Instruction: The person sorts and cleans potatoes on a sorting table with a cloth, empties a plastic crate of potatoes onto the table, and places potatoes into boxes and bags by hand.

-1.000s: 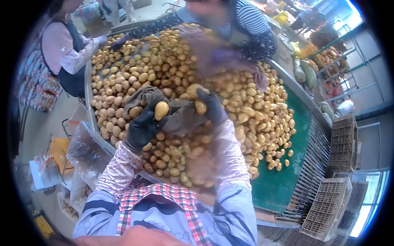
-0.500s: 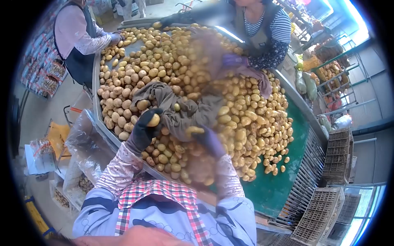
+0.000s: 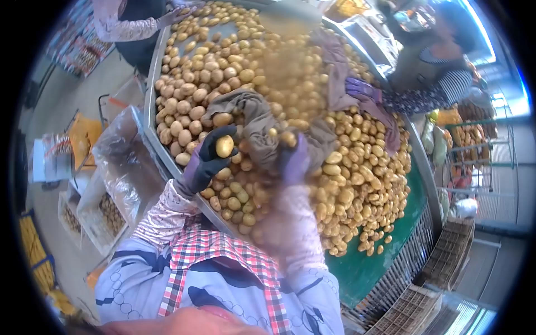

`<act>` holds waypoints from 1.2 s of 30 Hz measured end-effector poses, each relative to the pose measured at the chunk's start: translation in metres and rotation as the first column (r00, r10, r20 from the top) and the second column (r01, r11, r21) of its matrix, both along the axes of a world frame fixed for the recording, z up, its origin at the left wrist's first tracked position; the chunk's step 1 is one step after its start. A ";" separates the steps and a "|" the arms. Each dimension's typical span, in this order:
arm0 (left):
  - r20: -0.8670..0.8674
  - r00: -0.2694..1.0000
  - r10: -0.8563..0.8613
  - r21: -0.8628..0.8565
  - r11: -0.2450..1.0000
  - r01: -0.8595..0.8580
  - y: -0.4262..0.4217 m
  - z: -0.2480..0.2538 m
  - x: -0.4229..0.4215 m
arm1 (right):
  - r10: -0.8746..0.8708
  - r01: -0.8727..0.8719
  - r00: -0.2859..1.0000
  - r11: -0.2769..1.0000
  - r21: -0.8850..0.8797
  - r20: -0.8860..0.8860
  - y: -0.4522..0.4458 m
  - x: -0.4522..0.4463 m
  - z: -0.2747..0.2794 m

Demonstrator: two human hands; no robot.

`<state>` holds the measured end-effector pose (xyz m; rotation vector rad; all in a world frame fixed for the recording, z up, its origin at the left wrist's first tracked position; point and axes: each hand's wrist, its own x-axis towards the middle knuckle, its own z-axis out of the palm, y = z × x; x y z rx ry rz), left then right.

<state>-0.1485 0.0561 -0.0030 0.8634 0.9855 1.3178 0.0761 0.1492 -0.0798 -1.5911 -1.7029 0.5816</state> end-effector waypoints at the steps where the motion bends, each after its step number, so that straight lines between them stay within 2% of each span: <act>1: 0.021 1.000 0.014 -0.035 0.999 -0.013 -0.002 0.003 -0.001 | 0.034 -0.036 0.999 0.997 0.065 0.027 0.019 -0.002 -0.016; 3: 0.028 0.993 0.112 -0.002 0.994 -0.112 -0.004 -0.017 -0.001 | -0.072 0.072 0.997 0.997 -0.038 0.005 0.048 -0.017 -0.005; 5: 0.043 0.982 0.181 0.059 0.981 -0.184 -0.013 -0.039 -0.011 | -0.077 0.111 0.953 0.989 -0.100 0.292 0.084 -0.023 -0.009; 6: -0.006 0.980 0.198 0.111 0.974 -0.196 -0.020 -0.039 -0.017 | -0.064 0.129 0.902 0.984 -0.125 0.427 0.102 -0.026 -0.009; 7: -0.023 0.985 0.172 -0.014 0.985 -0.172 -0.032 -0.029 -0.024 | 0.002 0.120 0.890 0.963 -0.239 0.456 0.108 -0.037 0.015; 8: 0.097 0.972 0.215 -0.050 0.976 -0.211 -0.046 -0.025 -0.028 | 0.052 0.023 0.889 0.987 -0.156 0.455 0.125 -0.029 -0.009; 9: 0.056 0.976 0.210 -0.097 0.974 -0.204 -0.060 -0.027 -0.037 | 0.089 -0.055 0.898 0.994 -0.092 0.432 0.143 -0.013 -0.043; 10: -0.073 0.968 0.239 -0.104 0.964 -0.246 -0.075 -0.025 -0.044 | 0.126 -0.092 0.866 0.991 -0.094 0.484 0.134 -0.012 -0.039; 11: 0.217 0.965 0.144 -0.289 0.954 -0.078 -0.095 -0.021 -0.058 | 0.143 0.023 0.840 0.954 -0.298 0.523 0.113 -0.025 -0.001; 12: 0.259 0.942 0.215 -0.272 0.952 -0.142 -0.114 -0.021 -0.062 | 0.138 0.023 0.809 0.964 -0.264 0.572 0.101 -0.022 0.005; 13: 0.306 0.913 0.270 -0.252 0.948 -0.196 -0.129 -0.023 -0.065 | 0.177 -0.070 0.851 0.971 -0.228 0.494 0.100 0.001 -0.010; 14: 0.327 0.864 0.383 -0.316 0.906 -0.282 -0.141 -0.022 -0.074 | 0.269 -0.220 0.882 0.961 -0.169 0.387 0.095 0.021 -0.018; 15: 0.344 0.807 0.480 -0.380 0.857 -0.348 -0.156 -0.020 -0.084 | 0.278 -0.247 0.857 0.961 -0.127 0.434 0.084 0.031 -0.016; 16: 0.358 0.744 0.564 -0.444 0.804 -0.396 -0.170 -0.018 -0.094 | 0.309 -0.333 0.882 0.943 0.006 0.355 0.080 0.047 -0.034; 17: 0.297 0.698 0.652 -0.531 0.720 -0.447 -0.183 -0.008 -0.104 | 0.329 -0.324 0.941 0.943 -0.073 0.080 0.077 0.063 -0.048; 18: 0.232 0.649 0.725 -0.608 0.629 -0.484 -0.198 0.001 -0.121 | 0.308 -0.309 0.949 0.881 -0.358 -0.062 0.034 0.030 0.018; 19: 0.262 0.561 0.785 -0.617 0.584 -0.528 -0.213 -0.019 -0.143 | 0.403 -0.410 0.910 0.836 -0.364 -0.097 0.035 0.048 -0.004; 20: 0.294 0.468 0.833 -0.625 0.538 -0.565 -0.225 -0.048 -0.168 | 0.285 -0.341 0.939 0.835 -0.432 -0.190 0.027 0.061 -0.023; 21: 0.347 0.470 0.812 -0.622 0.574 -0.532 -0.235 -0.061 -0.197 | 0.157 -0.280 0.949 0.818 -0.502 -0.273 0.024 0.067 -0.034; 22: 0.376 0.397 0.838 -0.662 0.542 -0.518 -0.241 -0.076 -0.229 | 0.184 -0.295 0.940 0.860 -0.417 -0.286 0.020 0.062 -0.032; 23: 0.440 0.447 0.779 -0.549 0.627 -0.554 -0.248 -0.085 -0.259 | 0.211 -0.307 0.931 0.893 -0.329 -0.297 0.007 0.051 -0.023; 24: 0.428 0.478 0.767 -0.461 0.640 -0.614 -0.248 -0.092 -0.293 | 0.236 -0.314 0.922 0.919 -0.237 -0.309 0.000 0.045 -0.018; 25: 0.314 0.533 0.786 -0.326 0.616 -0.717 -0.244 -0.102 -0.336 | 0.225 -0.304 0.924 0.923 -0.236 -0.309 -0.001 0.041 -0.017; 26: 0.056 0.580 0.813 -0.117 0.582 -0.805 -0.238 -0.115 -0.381 | 0.212 -0.290 0.928 0.927 -0.236 -0.307 -0.002 0.040 -0.017; 27: -0.149 0.526 0.837 0.060 0.539 -0.840 -0.230 -0.130 -0.421 | 0.197 -0.274 0.933 0.932 -0.239 -0.301 -0.004 0.042 -0.017; 28: 0.001 0.464 0.886 -0.042 0.464 -0.885 -0.211 -0.112 -0.430 | 0.234 -0.283 0.939 0.942 -0.181 -0.254 -0.004 0.046 -0.021; 29: 0.201 0.406 0.892 -0.191 0.442 -0.877 -0.189 -0.101 -0.424 | 0.269 -0.297 0.942 0.947 -0.121 -0.202 0.000 0.050 -0.029; 30: 0.306 0.373 0.876 -0.277 0.457 -0.845 -0.168 -0.094 -0.408 | 0.301 -0.313 0.942 0.948 -0.064 -0.147 0.005 0.052 -0.034; 31: 0.355 0.404 0.843 -0.324 0.517 -0.792 -0.147 -0.092 -0.385 | 0.341 -0.357 0.923 0.931 -0.069 -0.180 0.011 0.052 -0.038; 33: 0.371 0.561 0.740 -0.377 0.672 -0.637 -0.111 -0.092 -0.320 | 0.369 -0.400 0.898 0.912 -0.094 -0.239 0.009 0.065 -0.044; 35: 0.331 0.739 0.587 -0.380 0.800 -0.465 -0.084 -0.088 -0.241 | 0.260 -0.319 0.880 0.944 -0.088 -0.397 -0.009 0.051 -0.029; 36: 0.272 0.807 0.524 -0.325 0.840 -0.435 -0.076 -0.069 -0.195 | 0.178 -0.264 0.852 0.958 -0.111 -0.493 -0.028 0.035 0.002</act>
